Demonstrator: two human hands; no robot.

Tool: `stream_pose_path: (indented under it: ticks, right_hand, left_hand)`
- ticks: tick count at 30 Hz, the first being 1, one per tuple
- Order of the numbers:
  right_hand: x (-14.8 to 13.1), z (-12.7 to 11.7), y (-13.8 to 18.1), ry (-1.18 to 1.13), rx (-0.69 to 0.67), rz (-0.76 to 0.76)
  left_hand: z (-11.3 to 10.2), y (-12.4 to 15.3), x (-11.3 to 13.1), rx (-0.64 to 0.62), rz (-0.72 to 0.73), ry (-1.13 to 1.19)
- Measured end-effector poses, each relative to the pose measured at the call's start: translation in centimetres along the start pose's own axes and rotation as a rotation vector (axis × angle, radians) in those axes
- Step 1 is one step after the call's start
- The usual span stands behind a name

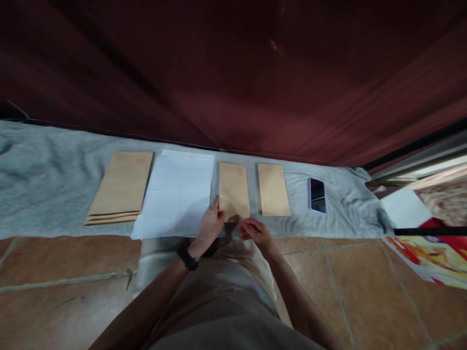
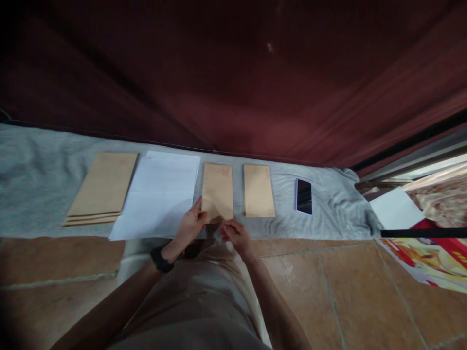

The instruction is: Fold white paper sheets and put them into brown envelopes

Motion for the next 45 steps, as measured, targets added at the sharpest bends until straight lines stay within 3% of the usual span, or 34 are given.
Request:
stream_pose_path:
  ticks: [3, 6, 10, 14, 17, 20, 23, 27, 30, 37, 45]
  right_hand:
    - [-4.0, -1.0, -0.2, 0.277, 0.178, -0.317]
    - [-6.5, 0.5, -1.1, 0.603, 0.173, -0.512]
    - [-5.5, 2.4, -2.6, 0.895, 0.085, -0.548]
    - [-3.7, 2.8, -3.0, 1.08, 0.088, -0.55]
    - [-3.4, 2.9, -2.8, 1.153, 0.126, -0.583]
    - [-3.6, 3.0, -2.5, 1.169, 0.162, -0.608]
    - [-4.0, 3.1, -2.2, 1.149, 0.167, -0.635]
    - [-4.6, 3.0, -1.7, 1.071, 0.159, -0.683]
    - [-4.9, 2.5, -1.6, 0.965, 0.157, -0.693]
    - [-4.8, 1.8, -1.6, 0.861, 0.21, -0.66]
    - [-4.3, 1.2, -1.7, 0.809, 0.254, -0.626]
  left_hand:
    - [-0.2, 0.4, 1.0, 0.058, 0.054, -0.237]
    - [-0.3, 0.6, 1.8, 0.085, 0.062, -0.444]
    - [-0.3, 1.3, 2.6, 0.069, 0.08, -0.61]
    - [-1.0, 2.0, 3.8, 0.105, 0.123, -0.773]
    - [-1.6, 1.2, 5.9, 0.154, 0.265, -0.8]
    - [-1.4, -1.7, 8.7, 0.124, 0.516, -0.761]
    - [-0.9, -6.5, 10.7, 0.051, 0.681, -0.771]
    - [0.6, -13.0, 10.7, -0.094, 0.682, -0.852]
    - [2.1, -15.0, 9.8, -0.194, 0.7, -0.913]
    - [3.3, -13.8, 8.5, -0.232, 0.806, -0.954]
    - [4.5, -9.3, 8.2, -0.264, 0.885, -0.939]
Point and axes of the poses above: each hand's wrist, its own y-axis away from the middle knuckle, its own z-axis out of the palm, x = y × z, the point moved 9 cm from there along -y, towards the middle knuckle, and after that the axes turned 5 degrees about -x, right-handed, at the moved point
